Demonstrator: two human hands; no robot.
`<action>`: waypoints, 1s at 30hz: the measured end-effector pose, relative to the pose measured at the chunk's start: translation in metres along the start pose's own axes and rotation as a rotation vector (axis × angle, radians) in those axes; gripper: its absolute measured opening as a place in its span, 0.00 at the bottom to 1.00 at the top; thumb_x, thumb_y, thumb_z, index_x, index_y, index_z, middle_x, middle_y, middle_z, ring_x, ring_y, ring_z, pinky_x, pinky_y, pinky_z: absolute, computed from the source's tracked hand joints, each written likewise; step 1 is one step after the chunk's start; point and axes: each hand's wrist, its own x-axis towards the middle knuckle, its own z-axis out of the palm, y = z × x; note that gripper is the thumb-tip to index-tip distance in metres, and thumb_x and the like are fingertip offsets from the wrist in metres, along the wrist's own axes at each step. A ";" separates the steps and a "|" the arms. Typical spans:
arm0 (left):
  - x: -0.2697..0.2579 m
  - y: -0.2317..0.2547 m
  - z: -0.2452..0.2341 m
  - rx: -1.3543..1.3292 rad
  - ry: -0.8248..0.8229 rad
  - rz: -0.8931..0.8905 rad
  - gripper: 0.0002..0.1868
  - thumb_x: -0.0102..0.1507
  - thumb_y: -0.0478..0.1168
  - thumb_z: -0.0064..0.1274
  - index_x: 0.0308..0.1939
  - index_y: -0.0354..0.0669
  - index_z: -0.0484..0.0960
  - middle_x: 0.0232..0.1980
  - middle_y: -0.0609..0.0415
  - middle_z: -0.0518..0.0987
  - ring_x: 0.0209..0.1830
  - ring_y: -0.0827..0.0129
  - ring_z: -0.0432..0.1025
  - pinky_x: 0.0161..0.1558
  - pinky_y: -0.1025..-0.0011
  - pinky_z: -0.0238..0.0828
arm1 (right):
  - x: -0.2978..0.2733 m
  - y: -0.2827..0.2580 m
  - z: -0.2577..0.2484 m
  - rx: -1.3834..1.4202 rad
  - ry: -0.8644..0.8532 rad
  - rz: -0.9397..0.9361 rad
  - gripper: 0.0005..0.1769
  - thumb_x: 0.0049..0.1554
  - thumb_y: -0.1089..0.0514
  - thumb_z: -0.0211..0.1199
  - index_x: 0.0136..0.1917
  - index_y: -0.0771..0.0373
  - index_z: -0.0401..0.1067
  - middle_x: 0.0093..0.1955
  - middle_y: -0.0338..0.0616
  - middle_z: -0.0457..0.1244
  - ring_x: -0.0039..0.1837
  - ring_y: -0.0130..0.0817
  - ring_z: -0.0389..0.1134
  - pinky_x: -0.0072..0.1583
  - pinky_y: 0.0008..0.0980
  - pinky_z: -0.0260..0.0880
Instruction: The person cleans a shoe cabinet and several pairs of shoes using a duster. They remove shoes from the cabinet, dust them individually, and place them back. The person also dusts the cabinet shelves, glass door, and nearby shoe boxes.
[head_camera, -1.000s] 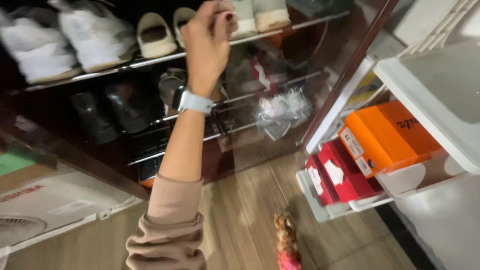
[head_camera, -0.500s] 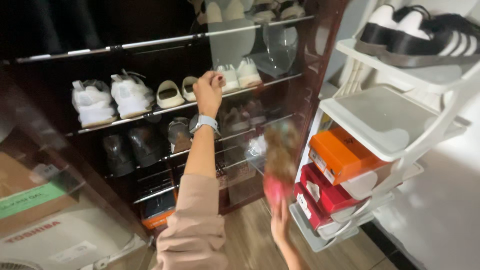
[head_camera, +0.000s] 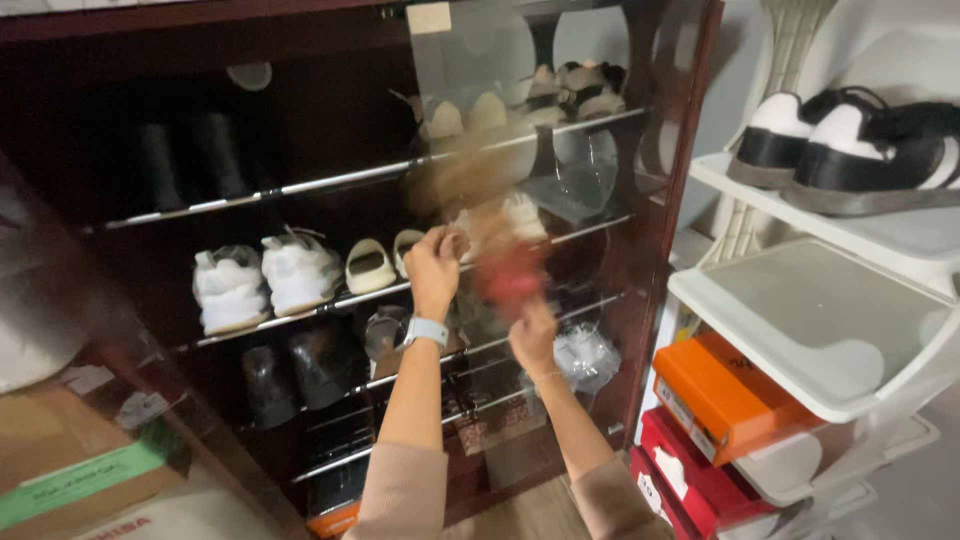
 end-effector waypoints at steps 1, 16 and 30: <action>0.002 -0.001 0.000 0.209 0.047 0.129 0.11 0.51 0.31 0.60 0.37 0.39 0.89 0.33 0.40 0.85 0.33 0.49 0.78 0.37 0.60 0.74 | 0.015 -0.006 0.004 -0.062 -0.052 -0.154 0.11 0.64 0.65 0.52 0.56 0.68 0.73 0.42 0.53 0.66 0.43 0.44 0.65 0.47 0.46 0.68; 0.012 0.030 -0.017 -0.473 -0.189 -0.448 0.09 0.66 0.31 0.50 0.40 0.31 0.86 0.34 0.46 0.87 0.36 0.68 0.84 0.40 0.74 0.78 | 0.138 -0.022 0.020 -0.100 -0.085 -0.369 0.05 0.58 0.69 0.53 0.46 0.70 0.69 0.43 0.61 0.64 0.48 0.57 0.68 0.51 0.46 0.70; 0.007 0.015 -0.004 -0.620 -0.194 -0.451 0.09 0.68 0.31 0.48 0.42 0.29 0.83 0.37 0.47 0.87 0.39 0.67 0.84 0.43 0.75 0.80 | 0.163 0.019 0.003 -0.044 0.145 0.164 0.08 0.63 0.68 0.53 0.52 0.73 0.72 0.35 0.59 0.62 0.36 0.47 0.63 0.44 0.45 0.65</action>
